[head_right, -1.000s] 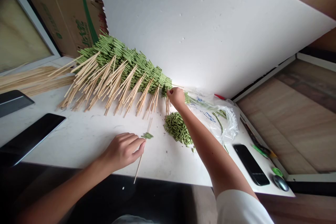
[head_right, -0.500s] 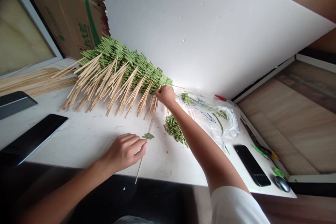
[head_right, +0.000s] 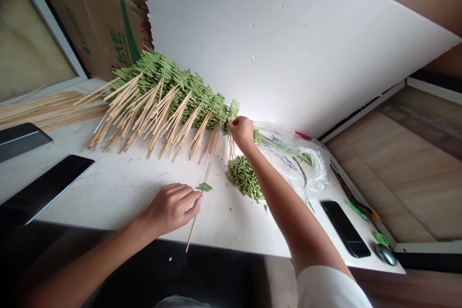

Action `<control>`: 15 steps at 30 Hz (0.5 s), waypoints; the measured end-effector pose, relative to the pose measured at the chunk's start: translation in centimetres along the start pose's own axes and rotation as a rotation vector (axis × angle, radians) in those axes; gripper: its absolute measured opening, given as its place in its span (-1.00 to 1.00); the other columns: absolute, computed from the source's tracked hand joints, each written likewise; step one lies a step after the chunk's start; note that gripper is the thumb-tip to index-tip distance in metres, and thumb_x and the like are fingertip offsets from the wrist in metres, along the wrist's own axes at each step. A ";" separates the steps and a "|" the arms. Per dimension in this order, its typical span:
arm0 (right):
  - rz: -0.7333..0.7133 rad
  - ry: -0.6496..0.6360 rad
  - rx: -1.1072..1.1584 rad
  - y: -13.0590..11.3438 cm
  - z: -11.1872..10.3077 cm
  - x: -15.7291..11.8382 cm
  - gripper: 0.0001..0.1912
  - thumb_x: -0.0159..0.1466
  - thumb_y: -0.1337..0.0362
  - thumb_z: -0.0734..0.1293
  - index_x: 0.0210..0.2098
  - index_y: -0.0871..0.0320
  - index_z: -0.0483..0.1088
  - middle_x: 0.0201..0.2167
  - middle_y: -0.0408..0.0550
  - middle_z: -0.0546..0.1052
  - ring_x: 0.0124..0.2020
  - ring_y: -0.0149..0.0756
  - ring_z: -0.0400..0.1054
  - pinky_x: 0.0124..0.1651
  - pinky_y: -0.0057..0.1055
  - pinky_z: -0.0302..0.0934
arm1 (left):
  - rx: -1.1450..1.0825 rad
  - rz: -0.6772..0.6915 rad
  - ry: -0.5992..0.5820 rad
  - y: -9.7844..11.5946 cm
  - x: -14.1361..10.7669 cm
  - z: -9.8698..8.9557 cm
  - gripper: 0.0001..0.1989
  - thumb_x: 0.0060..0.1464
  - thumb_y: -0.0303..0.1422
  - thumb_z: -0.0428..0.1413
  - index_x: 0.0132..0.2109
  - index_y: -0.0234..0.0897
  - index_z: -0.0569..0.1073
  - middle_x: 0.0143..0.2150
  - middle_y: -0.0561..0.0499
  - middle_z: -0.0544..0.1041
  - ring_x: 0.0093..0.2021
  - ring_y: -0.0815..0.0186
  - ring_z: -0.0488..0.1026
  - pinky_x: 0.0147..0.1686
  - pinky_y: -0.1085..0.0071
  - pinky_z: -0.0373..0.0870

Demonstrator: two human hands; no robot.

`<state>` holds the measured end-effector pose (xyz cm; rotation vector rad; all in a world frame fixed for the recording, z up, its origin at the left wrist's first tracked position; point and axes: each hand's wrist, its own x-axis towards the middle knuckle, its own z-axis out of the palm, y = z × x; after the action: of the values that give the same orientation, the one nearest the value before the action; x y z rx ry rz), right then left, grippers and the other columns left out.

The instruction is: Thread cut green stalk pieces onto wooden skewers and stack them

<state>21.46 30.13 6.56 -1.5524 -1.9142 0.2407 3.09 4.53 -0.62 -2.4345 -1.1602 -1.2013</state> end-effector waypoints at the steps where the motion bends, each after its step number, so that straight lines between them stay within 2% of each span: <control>1: -0.006 -0.001 -0.009 0.4 -0.1 0.0 -0.75 0.30 0.30 0.35 -0.52 0.12 0.39 -0.54 -0.01 0.53 -0.52 -0.31 0.30 -0.43 -0.38 0.07 | -0.002 0.001 0.000 0.0 0.0 0.1 -0.76 0.30 -0.55 0.09 -0.37 -0.26 0.42 -0.51 0.08 0.39 -0.52 0.33 0.36 -0.47 0.35 0.26; 8: -0.008 -0.081 -0.088 2.3 0.6 -0.2 -0.75 0.32 0.30 0.39 -0.50 0.14 0.42 -0.50 -0.01 0.57 -0.49 -0.31 0.34 -0.42 -0.39 0.06 | -0.001 0.002 -0.008 0.1 -0.2 0.3 -0.74 0.33 -0.53 0.09 -0.38 -0.26 0.40 -0.52 0.08 0.38 -0.52 0.33 0.34 -0.46 0.33 0.22; 15: -0.024 -0.083 -0.140 2.5 0.3 -0.2 -0.75 0.36 0.23 0.41 -0.45 0.16 0.48 -0.42 0.03 0.62 -0.43 -0.29 0.38 -0.36 -0.39 0.08 | -0.005 -0.001 -0.023 0.0 -0.3 0.5 -0.72 0.34 -0.53 0.07 -0.39 -0.25 0.38 -0.51 0.09 0.38 -0.52 0.33 0.33 -0.46 0.29 0.20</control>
<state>23.31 30.69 4.91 -1.6319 -2.0504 0.1659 3.28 4.58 -1.11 -2.4579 -1.1668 -1.1803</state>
